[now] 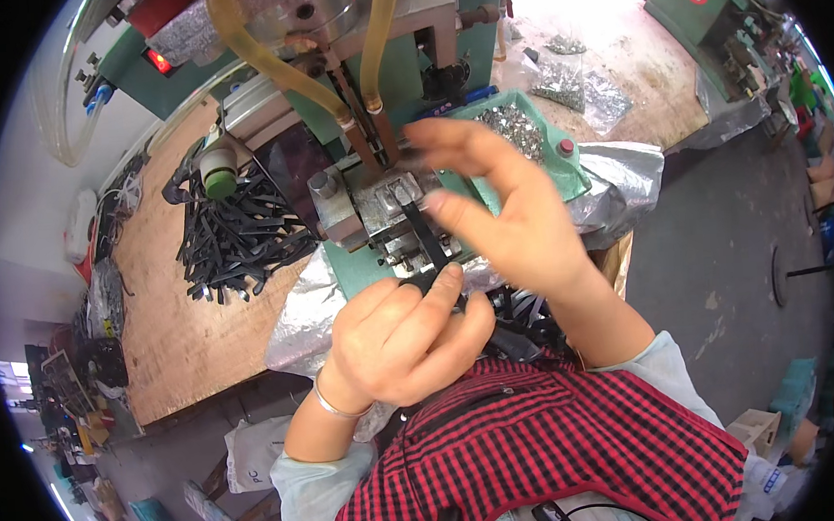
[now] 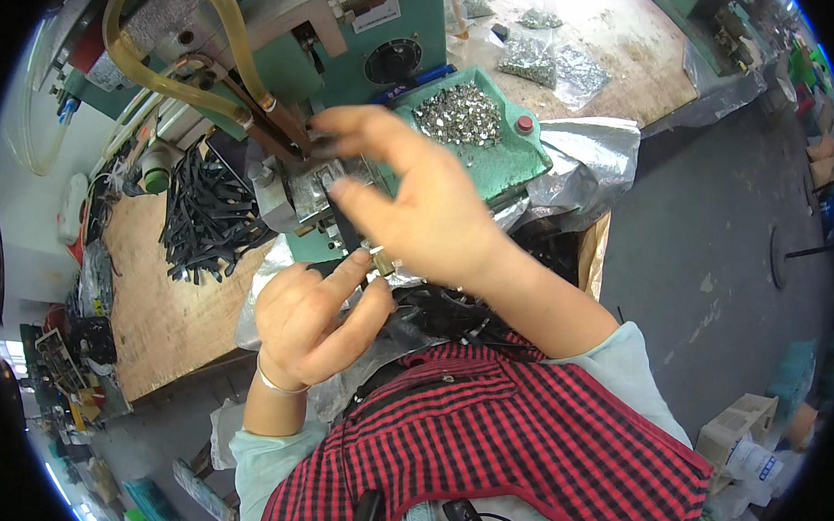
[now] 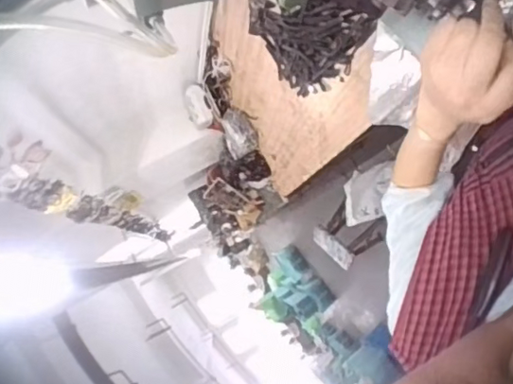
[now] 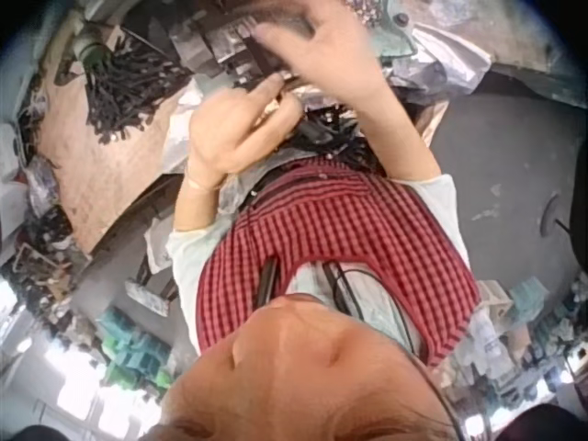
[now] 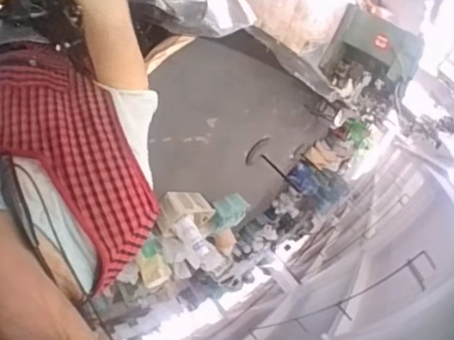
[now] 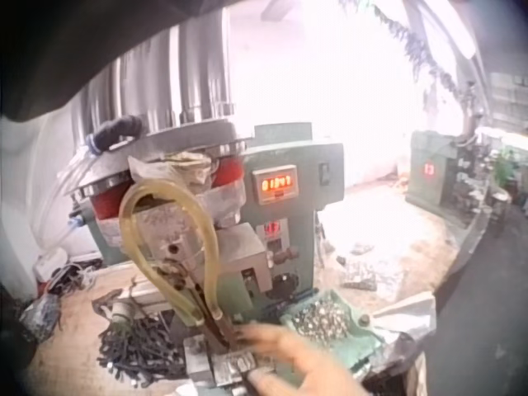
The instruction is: The person repeatedly picks black cable segments and small metal components, inserts them into a press machine, and operates the lever to crimp or attach the components. The finished assemblies are placed into a green tray on the workbench.
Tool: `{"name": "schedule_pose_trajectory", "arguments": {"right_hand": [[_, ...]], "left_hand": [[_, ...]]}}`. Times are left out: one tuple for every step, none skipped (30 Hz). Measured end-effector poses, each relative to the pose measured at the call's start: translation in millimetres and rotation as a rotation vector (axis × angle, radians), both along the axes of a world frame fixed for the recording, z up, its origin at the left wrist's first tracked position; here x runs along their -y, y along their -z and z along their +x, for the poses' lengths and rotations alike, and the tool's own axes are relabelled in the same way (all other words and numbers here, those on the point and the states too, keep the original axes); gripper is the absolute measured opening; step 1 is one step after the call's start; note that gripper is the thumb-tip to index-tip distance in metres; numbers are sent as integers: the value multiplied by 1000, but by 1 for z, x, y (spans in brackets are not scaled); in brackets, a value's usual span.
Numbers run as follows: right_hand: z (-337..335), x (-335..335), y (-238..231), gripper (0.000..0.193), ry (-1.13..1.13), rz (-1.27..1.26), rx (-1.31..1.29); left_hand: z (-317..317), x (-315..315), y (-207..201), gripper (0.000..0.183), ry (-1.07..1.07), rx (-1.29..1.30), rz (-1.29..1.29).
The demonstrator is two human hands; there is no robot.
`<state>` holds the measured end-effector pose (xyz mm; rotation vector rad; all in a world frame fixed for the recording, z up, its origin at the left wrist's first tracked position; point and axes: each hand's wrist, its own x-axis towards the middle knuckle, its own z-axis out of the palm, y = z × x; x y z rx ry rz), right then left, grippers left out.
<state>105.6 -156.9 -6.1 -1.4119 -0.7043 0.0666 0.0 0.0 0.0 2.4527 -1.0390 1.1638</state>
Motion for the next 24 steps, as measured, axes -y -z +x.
{"name": "schedule_pose_trajectory", "arguments": {"right_hand": [[12,6,6,53,46,-15,19],[28,15,13,50,152,-86,41],[41,26,13,49,277,-72,28],[48,39,21,48,370,-80,-26],[58,52,38,47,511,-83,70],[57,59,43,44,551,-17,32],[60,62,47,44,577,-11,11],[64,64,51,43,603,-5,-11],[67,67,54,43,628,-2,-29],[71,71,62,43,652,-63,14],[74,71,67,43,661,-91,41],[77,72,73,43,675,-116,71],[79,73,81,43,687,-145,97],[86,77,100,39,663,-278,78],[82,79,102,32,651,-325,105],[73,81,96,27,593,-374,51],[64,82,90,22,534,-423,-2],[57,82,93,20,539,-519,59],[51,83,96,18,541,-614,122],[47,83,99,16,542,-709,188],[43,79,99,15,565,-733,249],[39,75,99,15,588,-755,311],[38,71,99,15,610,-775,375],[43,68,103,14,619,-807,420]], "left_hand": [[2,0,2,27,3,-3,-10],[5,-1,3,27,4,-6,-20],[10,-1,0,27,-8,39,-19],[11,-4,2,27,-13,52,-28],[12,-5,3,27,-17,66,-29],[8,-3,1,28,3,51,-52],[10,-4,2,28,-8,46,-37],[13,-5,2,28,-19,40,-22],[16,-4,2,28,-31,37,-10],[23,-6,10,29,-6,71,-47],[22,-6,12,30,-4,60,-43],[24,-7,13,30,2,52,-37],[23,-7,15,31,7,40,-33],[25,-6,18,31,20,70,-66],[26,-7,18,30,26,64,-63],[26,-8,19,29,27,61,-63],[26,-8,21,28,28,58,-64],[26,-8,21,28,25,70,-72],[28,-8,22,28,21,82,-79],[27,-7,23,27,16,94,-86],[24,-8,22,28,12,65,-91],[21,-8,21,28,6,36,-96],[18,-7,20,28,-2,7,-102],[11,-7,21,30,-29,3,-101]]}}
